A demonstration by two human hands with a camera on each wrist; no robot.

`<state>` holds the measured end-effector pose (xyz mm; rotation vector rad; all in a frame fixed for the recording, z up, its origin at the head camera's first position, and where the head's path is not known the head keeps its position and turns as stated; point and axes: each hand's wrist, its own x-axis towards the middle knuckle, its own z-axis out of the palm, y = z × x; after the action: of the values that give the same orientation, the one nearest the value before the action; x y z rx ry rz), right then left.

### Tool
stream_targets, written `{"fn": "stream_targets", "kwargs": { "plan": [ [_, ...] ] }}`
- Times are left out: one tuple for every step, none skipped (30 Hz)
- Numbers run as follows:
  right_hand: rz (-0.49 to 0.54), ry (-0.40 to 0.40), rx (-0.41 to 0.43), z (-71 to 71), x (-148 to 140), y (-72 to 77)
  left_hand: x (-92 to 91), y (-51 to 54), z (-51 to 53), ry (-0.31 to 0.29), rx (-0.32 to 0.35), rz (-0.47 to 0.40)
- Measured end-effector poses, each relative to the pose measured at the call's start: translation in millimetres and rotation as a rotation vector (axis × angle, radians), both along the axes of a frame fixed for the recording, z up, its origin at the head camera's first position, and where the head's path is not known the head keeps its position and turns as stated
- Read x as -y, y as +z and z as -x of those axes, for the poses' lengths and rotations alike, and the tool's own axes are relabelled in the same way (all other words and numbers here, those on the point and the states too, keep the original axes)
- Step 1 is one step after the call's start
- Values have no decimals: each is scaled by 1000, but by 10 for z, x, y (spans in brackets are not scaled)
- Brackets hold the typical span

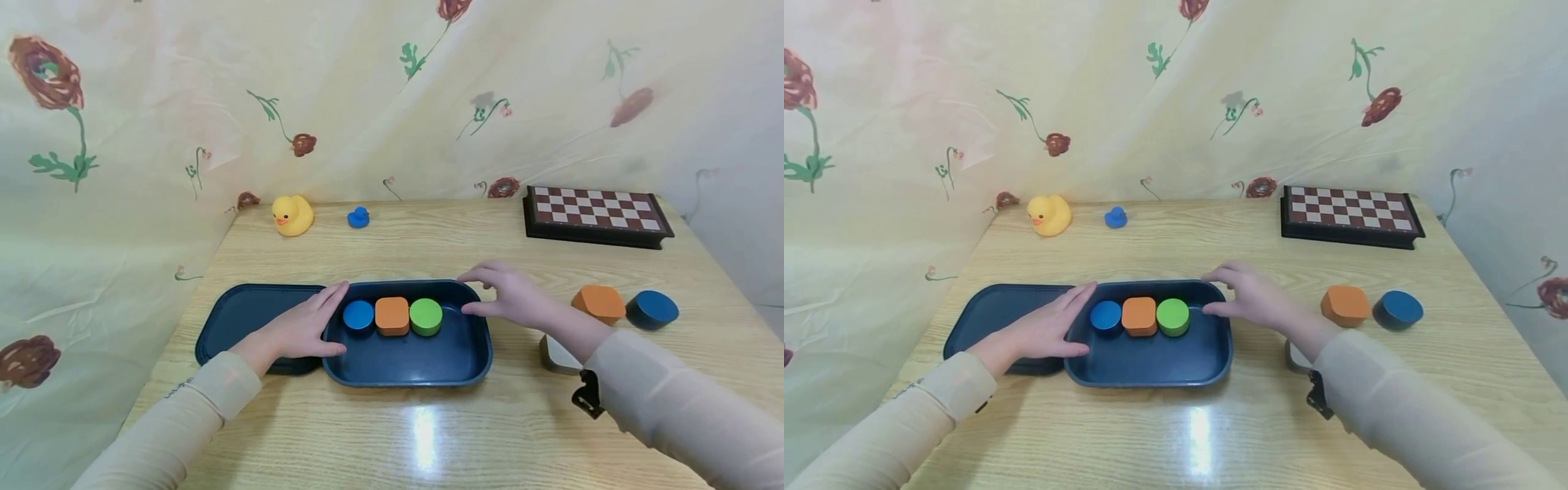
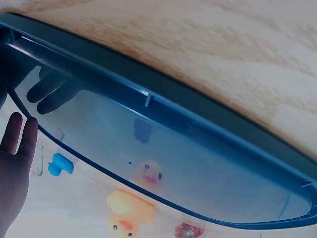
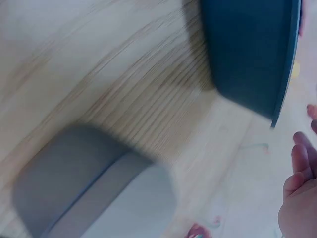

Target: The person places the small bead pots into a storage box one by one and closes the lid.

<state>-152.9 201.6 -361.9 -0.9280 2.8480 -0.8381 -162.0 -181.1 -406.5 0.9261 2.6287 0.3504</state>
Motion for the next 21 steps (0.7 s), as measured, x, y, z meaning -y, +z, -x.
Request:
{"fn": "stream_targets", "kwargs": {
  "plan": [
    [6,-1,0,0,-46,-1,3,-4,2,1,0,-2],
    [12,-6,8,-3,-91,-4,6,-9,3,0,-1,-5],
    [10,-13,16,-10,-138,-7,8,-16,4,-2,-3,-9],
    [5,-20,14,-16,-188,-12,9,-23,6,-2,-4,-9],
    [-8,-36,16,-22,-240,-18,10,-30,6,-2,-5,-11],
    [-20,-51,18,-29,-295,-20,10,-37,6,-4,-7,-12],
    [-31,-67,23,-37,-353,-22,10,-44,5,-8,-10,-15],
    [-43,-86,32,-45,-413,-22,10,-50,5,-11,-12,-16],
    [-52,-104,38,-53,-475,-19,9,-53,4,-12,-12,-17],
    [-61,-119,46,-59,-538,-17,8,-53,3,-10,-12,-15],
    [-68,-135,64,-67,-602,-10,7,-53,1,-9,-12,-17],
    [-72,-142,71,-71,-665,-7,7,-51,0,-9,-12,-18],
    [-78,-153,82,-75,-729,-6,7,-48,-1,-8,-10,-18],
    [-87,-162,88,-78,-790,-6,7,-44,-2,-5,-9,-15],
    [-95,-170,92,-80,-849,-6,7,-40,-2,-3,-8,-11],
    [-104,-176,93,-83,-906,-7,8,-35,-3,-1,-7,-10],
    [-115,-182,89,-85,-958,-8,8,-30,-4,-1,-6,-10],
    [-129,-189,80,-87,-1007,-9,8,-27,-4,-1,-7,-9],
    [-144,-195,79,-90,-1052,-8,9,-23,-2,0,-7,-9],
    [-154,-199,77,-93,-1092,-6,10,-20,0,1,-8,-7],
    [-163,-205,78,-99,-1129,-1,11,-15,1,2,-8,-7]
  ]
}}
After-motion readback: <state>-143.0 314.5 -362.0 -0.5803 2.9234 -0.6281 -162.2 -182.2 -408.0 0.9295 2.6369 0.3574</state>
